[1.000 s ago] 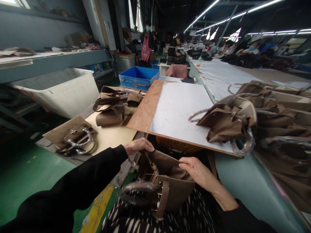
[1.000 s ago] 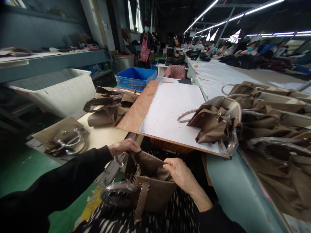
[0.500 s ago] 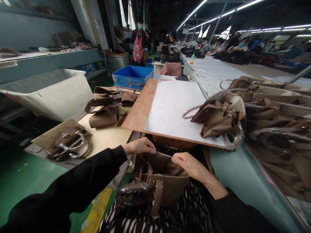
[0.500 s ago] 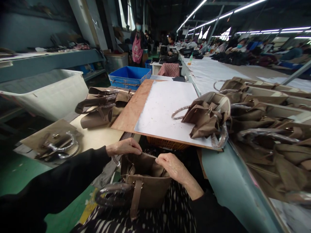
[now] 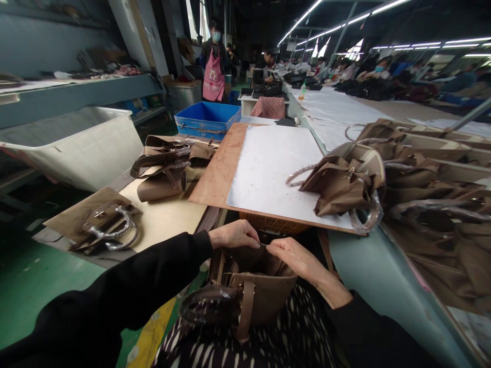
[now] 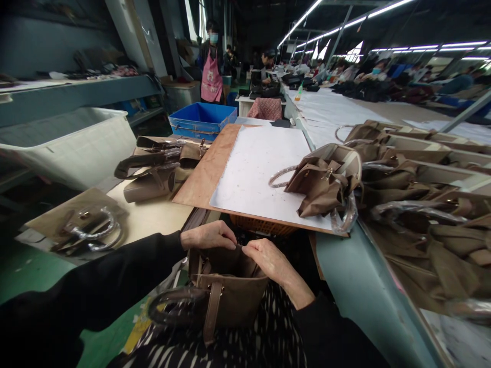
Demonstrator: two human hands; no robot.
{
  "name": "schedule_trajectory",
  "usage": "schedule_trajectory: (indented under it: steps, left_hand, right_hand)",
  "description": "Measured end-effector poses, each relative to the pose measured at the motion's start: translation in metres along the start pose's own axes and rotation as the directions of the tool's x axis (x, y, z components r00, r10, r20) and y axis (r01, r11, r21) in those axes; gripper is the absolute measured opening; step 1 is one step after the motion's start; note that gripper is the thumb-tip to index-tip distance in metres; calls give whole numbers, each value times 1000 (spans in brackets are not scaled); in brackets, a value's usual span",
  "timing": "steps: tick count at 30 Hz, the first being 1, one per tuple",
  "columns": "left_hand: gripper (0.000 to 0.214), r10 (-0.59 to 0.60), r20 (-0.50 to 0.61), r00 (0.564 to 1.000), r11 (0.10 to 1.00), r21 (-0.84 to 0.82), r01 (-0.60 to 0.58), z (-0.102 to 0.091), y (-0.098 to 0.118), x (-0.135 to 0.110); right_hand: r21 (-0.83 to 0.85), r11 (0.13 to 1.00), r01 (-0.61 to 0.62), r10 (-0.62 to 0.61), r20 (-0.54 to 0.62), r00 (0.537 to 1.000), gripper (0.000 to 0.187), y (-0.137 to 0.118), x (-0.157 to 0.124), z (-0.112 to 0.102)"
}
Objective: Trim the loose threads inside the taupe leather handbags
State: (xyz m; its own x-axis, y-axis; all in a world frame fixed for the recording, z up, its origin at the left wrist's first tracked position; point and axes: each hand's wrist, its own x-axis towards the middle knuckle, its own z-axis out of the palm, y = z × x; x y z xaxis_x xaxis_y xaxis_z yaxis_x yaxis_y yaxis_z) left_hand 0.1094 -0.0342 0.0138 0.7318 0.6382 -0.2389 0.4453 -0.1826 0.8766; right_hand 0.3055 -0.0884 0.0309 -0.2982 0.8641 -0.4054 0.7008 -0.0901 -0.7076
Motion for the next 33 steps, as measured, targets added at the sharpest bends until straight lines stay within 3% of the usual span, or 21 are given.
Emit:
schedule_trajectory:
  steps: [4, 7, 11, 13, 15, 18, 21, 24, 33]
  left_hand:
    - [25, -21, 17, 1000, 996, -88, 23, 2, -2, 1]
    - [28, -63, 50, 997, 988, -136, 69, 1, -2, 1]
    - [26, -30, 59, 998, 996, -78, 34, 0, 3, 2]
    - [24, 23, 32, 999, 999, -23, -22, 0, 7, 2]
    - [22, 106, -89, 990, 993, 67, -100, 2, 10, -1]
    - [18, 291, -267, 919, 932, 296, -209, 10, 10, -9]
    - [15, 406, -224, 886, 838, 478, -263, 20, 5, -16]
    - [16, 411, -204, 889, 819, 511, -261, 27, 1, -16]
    - [13, 308, -287, 907, 919, 338, -204, 37, 3, 3]
  right_hand:
    - [179, 983, -46, 37, 52, 998, 21, 9, -3, 4]
    - [368, 924, -105, 59, 132, 989, 14, 14, -8, 6]
    - [483, 865, -135, 71, 148, 986, 14, 15, -11, 6]
    - [495, 857, -141, 79, 144, 986, 13, 15, -11, 6]
    - [496, 856, -144, 90, 132, 987, 13, 15, -11, 5]
    - [480, 865, -143, 109, 99, 989, 13, 16, -11, 5]
    - [435, 893, -114, 98, 59, 993, 10, 15, -9, 5]
    - [387, 918, -88, 85, 24, 996, 11, 15, -6, 6]
    - [353, 936, -4, 29, -68, 997, 16, 22, -1, 10]
